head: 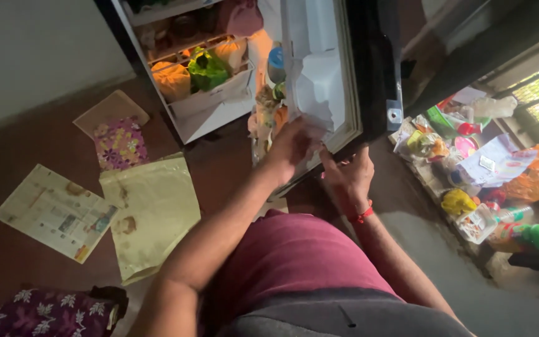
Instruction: Emptying and organizing items from a refrigerator onto a windowsill.
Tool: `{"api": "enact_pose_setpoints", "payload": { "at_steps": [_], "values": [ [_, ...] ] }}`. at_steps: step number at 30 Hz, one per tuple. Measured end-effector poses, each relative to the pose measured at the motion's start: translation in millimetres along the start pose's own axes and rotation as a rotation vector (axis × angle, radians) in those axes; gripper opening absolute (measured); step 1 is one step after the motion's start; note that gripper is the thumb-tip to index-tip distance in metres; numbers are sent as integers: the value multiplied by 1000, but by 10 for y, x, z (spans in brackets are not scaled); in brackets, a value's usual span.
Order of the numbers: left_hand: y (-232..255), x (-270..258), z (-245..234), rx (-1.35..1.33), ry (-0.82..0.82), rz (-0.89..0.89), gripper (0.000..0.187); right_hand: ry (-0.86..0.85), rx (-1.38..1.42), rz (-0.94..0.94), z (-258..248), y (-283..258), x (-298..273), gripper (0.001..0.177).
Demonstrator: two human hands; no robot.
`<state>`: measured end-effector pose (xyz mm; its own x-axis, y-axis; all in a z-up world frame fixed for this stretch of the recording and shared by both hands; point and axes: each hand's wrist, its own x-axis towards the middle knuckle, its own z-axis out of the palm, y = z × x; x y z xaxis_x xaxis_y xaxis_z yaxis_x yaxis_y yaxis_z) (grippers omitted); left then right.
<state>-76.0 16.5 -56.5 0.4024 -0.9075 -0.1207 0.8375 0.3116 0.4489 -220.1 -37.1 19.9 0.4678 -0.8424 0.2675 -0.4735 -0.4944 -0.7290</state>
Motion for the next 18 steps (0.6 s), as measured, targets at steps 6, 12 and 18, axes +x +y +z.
{"api": "enact_pose_setpoints", "payload": {
  "at_steps": [6,12,18],
  "values": [
    [-129,92,-121,45,22,-92,60,46,-63,-49,35,136,20,50],
    [-190,102,-48,-53,-9,-58,65,-52,56,144,-80,-266,-15,51],
    [-40,-52,38,-221,-105,-96,78,-1,13,-14,17,14,-10,46]
  ]
}}
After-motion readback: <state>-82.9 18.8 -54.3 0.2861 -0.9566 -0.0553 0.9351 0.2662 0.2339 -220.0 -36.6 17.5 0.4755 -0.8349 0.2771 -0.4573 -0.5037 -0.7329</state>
